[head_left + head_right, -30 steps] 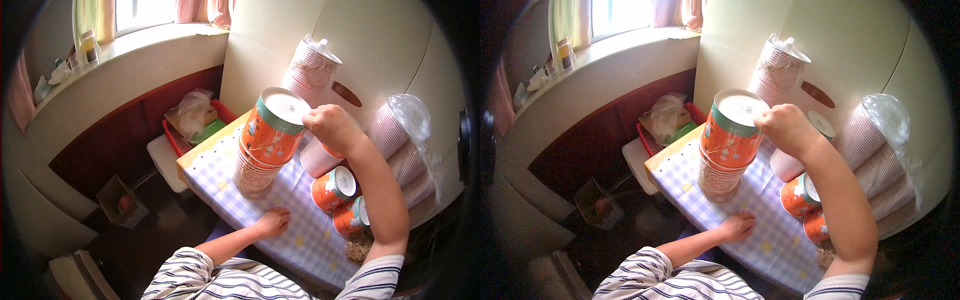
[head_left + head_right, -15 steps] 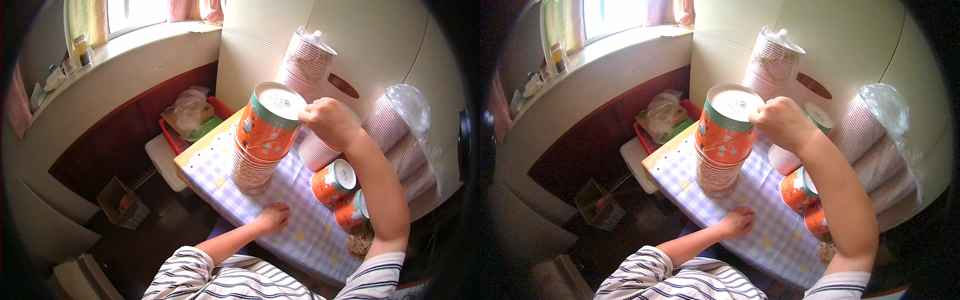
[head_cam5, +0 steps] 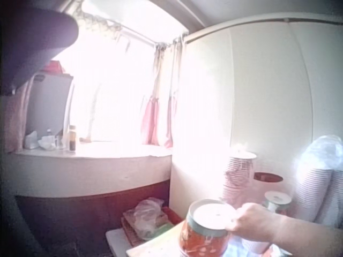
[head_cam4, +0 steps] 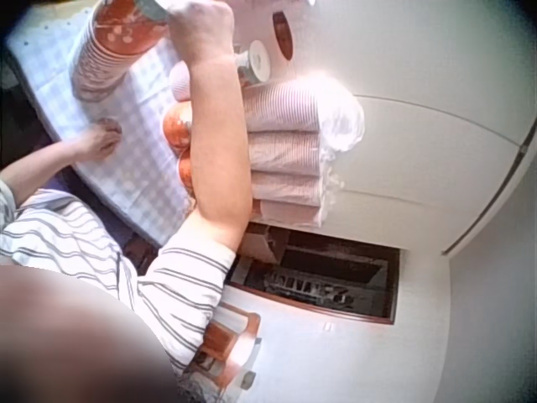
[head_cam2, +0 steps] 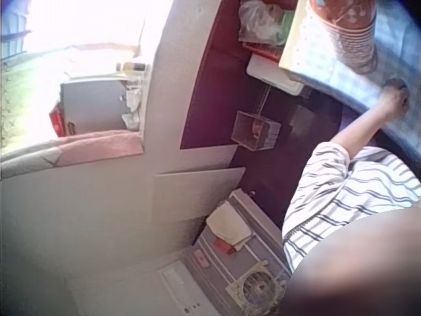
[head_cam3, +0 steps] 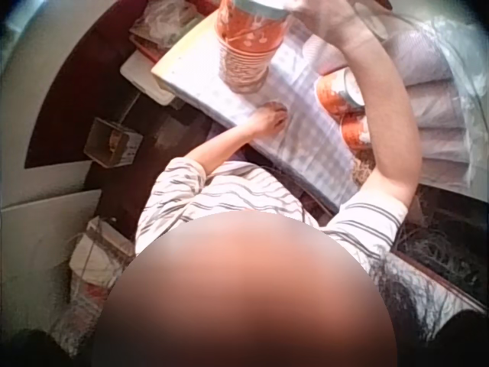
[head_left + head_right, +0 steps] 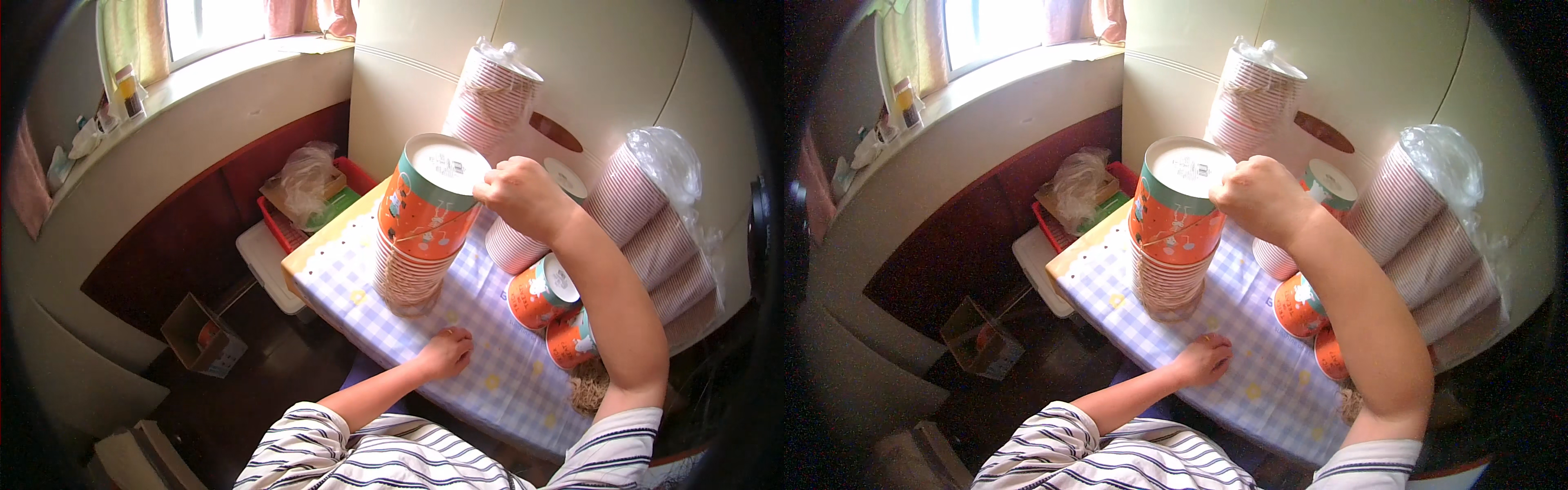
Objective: Attaching string handles to plastic buckets by threading them through small holes.
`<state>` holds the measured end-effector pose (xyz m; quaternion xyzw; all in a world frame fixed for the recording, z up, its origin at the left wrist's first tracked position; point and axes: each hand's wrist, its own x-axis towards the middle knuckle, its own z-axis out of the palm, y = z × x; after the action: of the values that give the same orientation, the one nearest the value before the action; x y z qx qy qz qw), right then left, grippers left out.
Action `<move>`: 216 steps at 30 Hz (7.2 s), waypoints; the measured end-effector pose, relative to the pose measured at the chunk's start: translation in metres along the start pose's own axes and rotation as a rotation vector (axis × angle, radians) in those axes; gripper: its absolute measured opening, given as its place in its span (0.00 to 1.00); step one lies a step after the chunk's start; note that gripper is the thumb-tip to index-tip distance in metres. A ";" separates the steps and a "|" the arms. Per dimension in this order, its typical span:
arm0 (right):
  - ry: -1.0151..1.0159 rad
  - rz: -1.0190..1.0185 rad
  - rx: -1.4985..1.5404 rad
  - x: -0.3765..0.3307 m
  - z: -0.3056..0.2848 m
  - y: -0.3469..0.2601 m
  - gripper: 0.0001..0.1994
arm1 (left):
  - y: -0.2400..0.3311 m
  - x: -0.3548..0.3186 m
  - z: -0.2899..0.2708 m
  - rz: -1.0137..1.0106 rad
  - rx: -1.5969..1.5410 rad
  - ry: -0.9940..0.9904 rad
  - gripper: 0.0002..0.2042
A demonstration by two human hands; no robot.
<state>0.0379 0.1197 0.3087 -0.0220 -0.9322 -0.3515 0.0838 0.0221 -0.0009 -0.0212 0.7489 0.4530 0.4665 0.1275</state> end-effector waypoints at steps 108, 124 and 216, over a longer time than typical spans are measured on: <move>-0.287 1.758 0.471 -0.424 0.099 -0.227 0.04 | -0.015 0.020 0.018 -0.294 -0.519 0.217 0.08; 0.549 1.867 1.587 -0.435 0.066 -0.167 0.07 | -0.014 0.021 0.014 -0.338 -0.569 0.218 0.08; 0.434 1.023 0.998 -0.227 -0.025 -0.247 0.07 | 0.139 0.028 -0.073 -0.159 -0.471 -0.443 0.04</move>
<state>0.2407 -0.0787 0.1269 -0.3425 -0.8167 0.1997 0.4192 0.0450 -0.0722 0.1190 0.7445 0.3509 0.3730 0.4283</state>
